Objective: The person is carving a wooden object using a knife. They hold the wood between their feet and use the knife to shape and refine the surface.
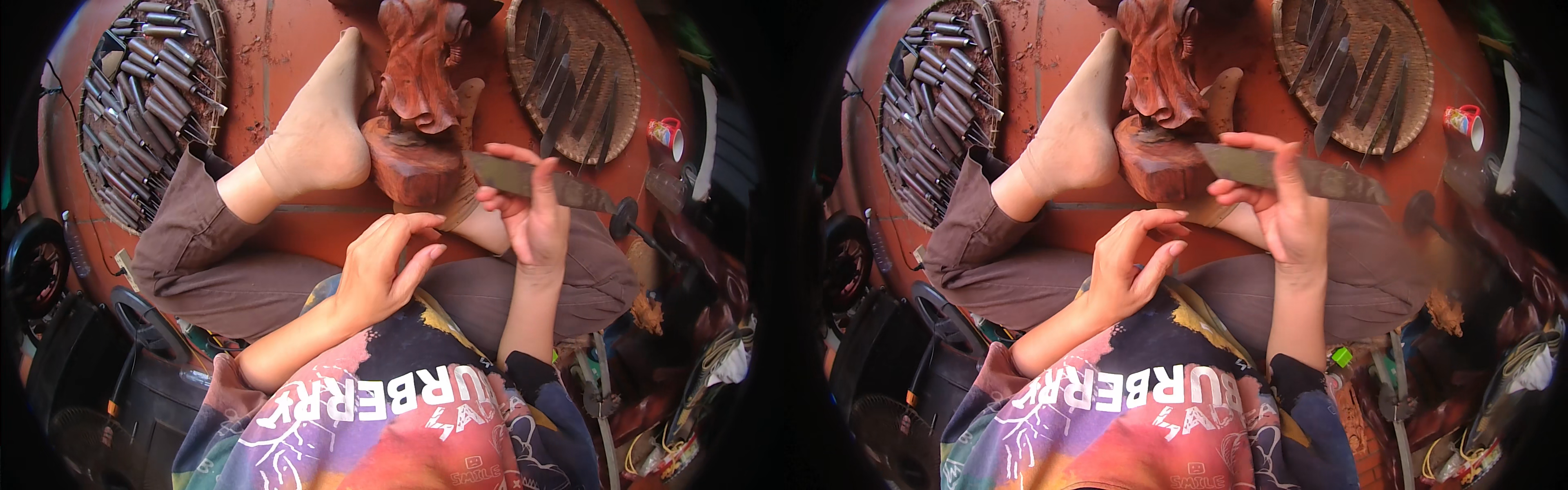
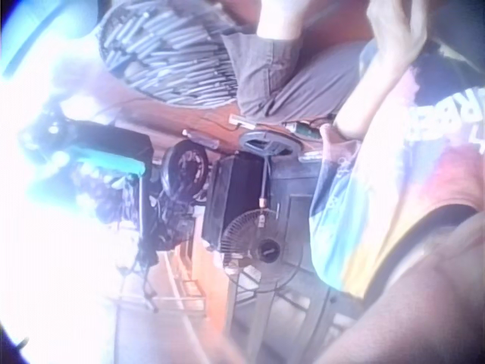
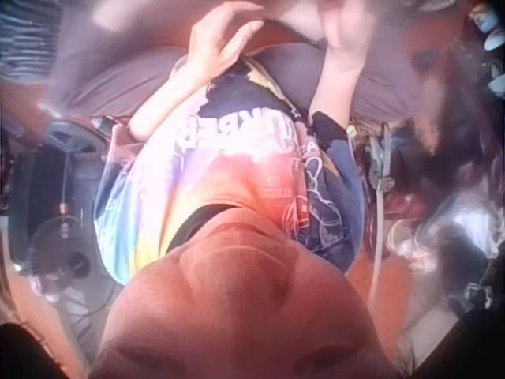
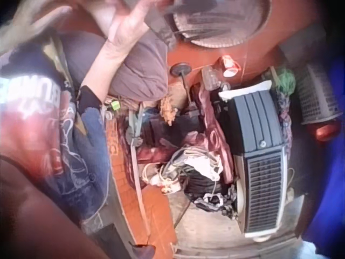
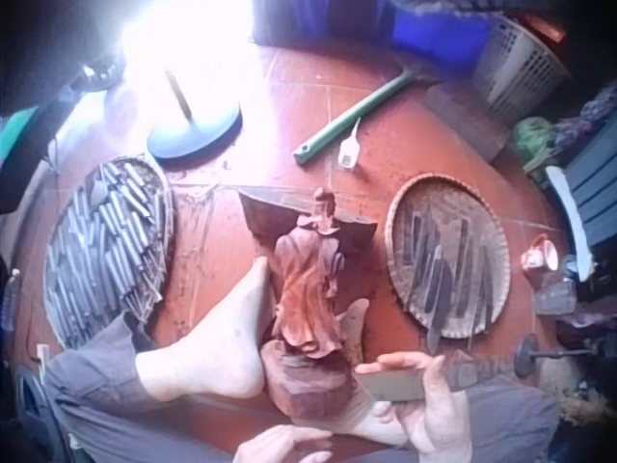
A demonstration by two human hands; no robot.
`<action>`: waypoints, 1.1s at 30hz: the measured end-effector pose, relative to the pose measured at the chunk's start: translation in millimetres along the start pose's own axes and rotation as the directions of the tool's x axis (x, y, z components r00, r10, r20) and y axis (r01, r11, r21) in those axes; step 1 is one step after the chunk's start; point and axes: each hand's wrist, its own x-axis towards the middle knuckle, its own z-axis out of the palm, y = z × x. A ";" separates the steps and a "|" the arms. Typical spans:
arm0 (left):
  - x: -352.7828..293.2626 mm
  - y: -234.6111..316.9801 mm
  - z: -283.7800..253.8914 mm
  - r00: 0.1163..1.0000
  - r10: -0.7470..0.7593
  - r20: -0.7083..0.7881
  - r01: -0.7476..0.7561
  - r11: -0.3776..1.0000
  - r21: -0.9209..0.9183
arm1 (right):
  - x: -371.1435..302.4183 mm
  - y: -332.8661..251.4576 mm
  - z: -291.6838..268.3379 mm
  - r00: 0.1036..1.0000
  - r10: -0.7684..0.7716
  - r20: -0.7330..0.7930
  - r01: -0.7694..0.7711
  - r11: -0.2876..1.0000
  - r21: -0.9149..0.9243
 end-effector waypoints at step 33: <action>-11.7 -3.5 5.3 0.991 -0.136 0.018 0.128 0.962 0.240 | 1.5 48.3 26.7 0.916 -0.358 0.180 0.393 0.718 -0.574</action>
